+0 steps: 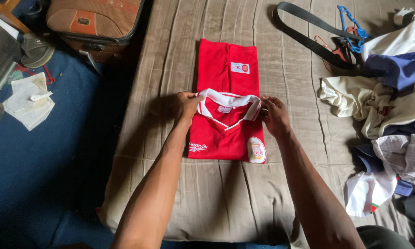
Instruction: The person folds a red shirt and a black shirt by hand on a bed and places them into a travel bag.
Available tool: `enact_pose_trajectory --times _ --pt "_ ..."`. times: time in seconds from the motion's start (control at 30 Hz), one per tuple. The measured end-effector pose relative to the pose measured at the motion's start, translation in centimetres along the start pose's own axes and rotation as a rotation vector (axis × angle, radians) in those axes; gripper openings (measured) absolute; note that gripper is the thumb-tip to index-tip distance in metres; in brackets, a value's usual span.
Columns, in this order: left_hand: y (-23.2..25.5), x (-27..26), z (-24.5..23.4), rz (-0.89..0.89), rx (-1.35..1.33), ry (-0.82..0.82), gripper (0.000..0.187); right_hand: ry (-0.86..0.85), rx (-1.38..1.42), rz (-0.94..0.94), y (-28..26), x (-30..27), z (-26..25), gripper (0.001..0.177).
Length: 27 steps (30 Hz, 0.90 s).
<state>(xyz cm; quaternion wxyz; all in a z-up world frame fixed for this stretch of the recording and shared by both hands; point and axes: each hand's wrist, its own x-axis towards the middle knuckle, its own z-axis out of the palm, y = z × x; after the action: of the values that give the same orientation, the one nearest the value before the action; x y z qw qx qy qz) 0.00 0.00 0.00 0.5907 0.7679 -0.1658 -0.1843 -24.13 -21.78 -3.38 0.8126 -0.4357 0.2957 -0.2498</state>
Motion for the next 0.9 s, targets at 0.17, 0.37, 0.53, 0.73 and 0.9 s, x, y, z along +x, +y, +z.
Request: enact_pose_trajectory --times 0.17,0.37,0.53,0.73,0.9 --pt "-0.9 0.3 0.1 0.002 -0.155 0.013 0.013 -0.042 0.212 0.071 -1.3 0.0 1.0 0.020" --pt "-1.4 0.8 0.2 -0.045 -0.369 -0.083 0.013 -0.039 0.191 0.081 -1.7 -0.7 1.7 0.018" --pt "-1.2 0.3 0.0 -0.101 -0.416 -0.141 0.016 -0.023 0.183 0.168 -1.3 0.2 1.0 0.020" --pt "-1.1 0.2 -0.4 -0.274 -0.528 -0.230 0.022 -0.131 0.225 0.085 -0.1 1.3 -0.6 0.015" --pt "-0.9 -1.2 0.6 0.180 0.065 0.051 0.041 0.192 -0.216 -0.157 0.8 0.2 1.4 0.016"
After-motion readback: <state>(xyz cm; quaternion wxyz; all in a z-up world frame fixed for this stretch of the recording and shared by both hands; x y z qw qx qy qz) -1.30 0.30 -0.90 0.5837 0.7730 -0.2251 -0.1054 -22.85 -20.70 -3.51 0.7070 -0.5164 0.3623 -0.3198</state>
